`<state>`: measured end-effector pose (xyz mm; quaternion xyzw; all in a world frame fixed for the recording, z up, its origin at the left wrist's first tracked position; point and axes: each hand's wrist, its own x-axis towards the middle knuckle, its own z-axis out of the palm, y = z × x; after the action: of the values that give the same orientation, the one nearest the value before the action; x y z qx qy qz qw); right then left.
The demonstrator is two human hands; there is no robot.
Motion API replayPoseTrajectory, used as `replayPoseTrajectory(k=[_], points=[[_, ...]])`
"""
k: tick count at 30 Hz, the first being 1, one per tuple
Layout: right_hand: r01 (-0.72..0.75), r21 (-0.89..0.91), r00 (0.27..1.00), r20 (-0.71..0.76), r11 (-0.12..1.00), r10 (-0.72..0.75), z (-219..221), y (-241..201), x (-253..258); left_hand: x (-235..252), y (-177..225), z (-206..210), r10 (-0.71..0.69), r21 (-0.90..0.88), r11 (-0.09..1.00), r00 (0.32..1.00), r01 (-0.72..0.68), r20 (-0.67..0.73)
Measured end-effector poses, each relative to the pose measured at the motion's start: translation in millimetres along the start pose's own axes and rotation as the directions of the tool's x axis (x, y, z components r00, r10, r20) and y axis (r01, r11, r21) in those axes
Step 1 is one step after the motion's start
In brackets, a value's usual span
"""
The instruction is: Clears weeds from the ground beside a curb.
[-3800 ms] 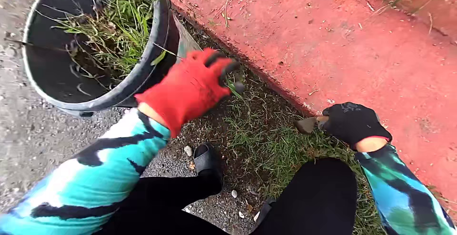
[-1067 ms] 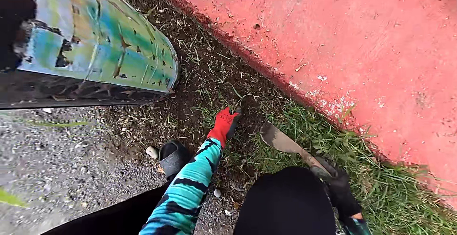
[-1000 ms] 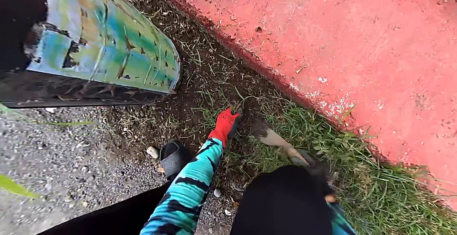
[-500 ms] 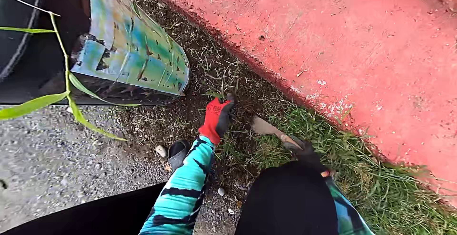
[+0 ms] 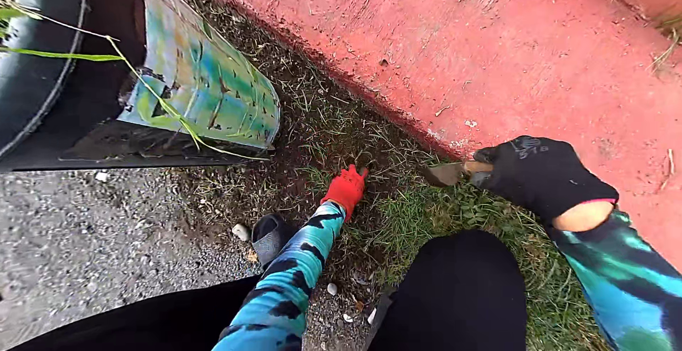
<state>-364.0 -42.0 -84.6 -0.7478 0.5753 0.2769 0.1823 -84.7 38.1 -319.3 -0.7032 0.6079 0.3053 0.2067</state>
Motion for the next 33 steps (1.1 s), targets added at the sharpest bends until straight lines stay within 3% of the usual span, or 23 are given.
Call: replayPoseTrajectory(k=[4,7,9,12,15,17,20,22,24,27,30,33], points=[[0.034,0.064,0.994,-0.104,0.997,-0.027,11.1,3.7,-14.1,-8.8,-1.4,-7.1,-0.024,-0.053,0.998,0.997,0.027,0.069],[0.036,0.088,0.992,-0.122,0.995,-0.025,21.7,12.7,-13.6,-20.2,-14.9,-9.5,-0.063,-0.221,0.972,0.995,0.078,0.076],[0.044,0.110,0.992,-0.124,0.993,-0.030,27.8,22.0,-12.7,-35.9,-28.3,-19.3,-0.137,-0.389,0.912,0.990,0.132,0.016],[0.036,0.135,0.992,-0.124,0.990,-0.019,35.9,37.0,-10.1,-53.2,-37.5,-62.8,-0.222,-0.566,0.818,0.964,0.103,-0.144],[0.036,0.132,0.992,-0.127,0.991,-0.019,40.6,47.7,-6.4,-35.0,-38.8,-90.8,-0.186,-0.496,0.863,0.972,0.093,-0.142],[0.025,0.120,0.994,-0.105,0.992,-0.013,42.5,49.1,-7.6,-21.8,-48.2,-73.5,-0.146,-0.402,0.908,0.988,0.118,-0.042],[0.004,0.156,0.996,-0.092,0.988,0.011,41.4,53.1,-3.8,-36.2,-59.7,-40.8,-0.163,-0.541,0.840,0.971,0.042,-0.177],[-0.006,0.182,0.996,-0.088,0.983,0.022,45.6,55.6,-3.5,-38.1,-66.9,-16.1,-0.260,-0.545,0.831,0.943,0.110,-0.207],[-0.016,0.156,0.996,-0.086,0.988,0.029,43.9,51.5,-2.8,-27.0,-70.8,12.5,-0.332,-0.488,0.842,0.934,0.230,-0.133],[-0.058,0.125,0.996,-0.061,0.990,0.066,38.9,37.6,-4.7,-43.3,-38.0,41.2,-0.345,-0.324,0.892,0.938,0.316,-0.036],[-0.065,0.107,0.996,-0.054,0.992,0.071,37.3,30.5,-5.6,-65.0,-12.2,60.9,-0.319,-0.443,0.846,0.947,0.296,0.023],[-0.053,0.099,0.998,-0.039,0.994,0.057,37.7,36.8,-2.8,-69.8,-8.0,38.0,-0.288,-0.518,0.804,0.953,0.292,0.091]])
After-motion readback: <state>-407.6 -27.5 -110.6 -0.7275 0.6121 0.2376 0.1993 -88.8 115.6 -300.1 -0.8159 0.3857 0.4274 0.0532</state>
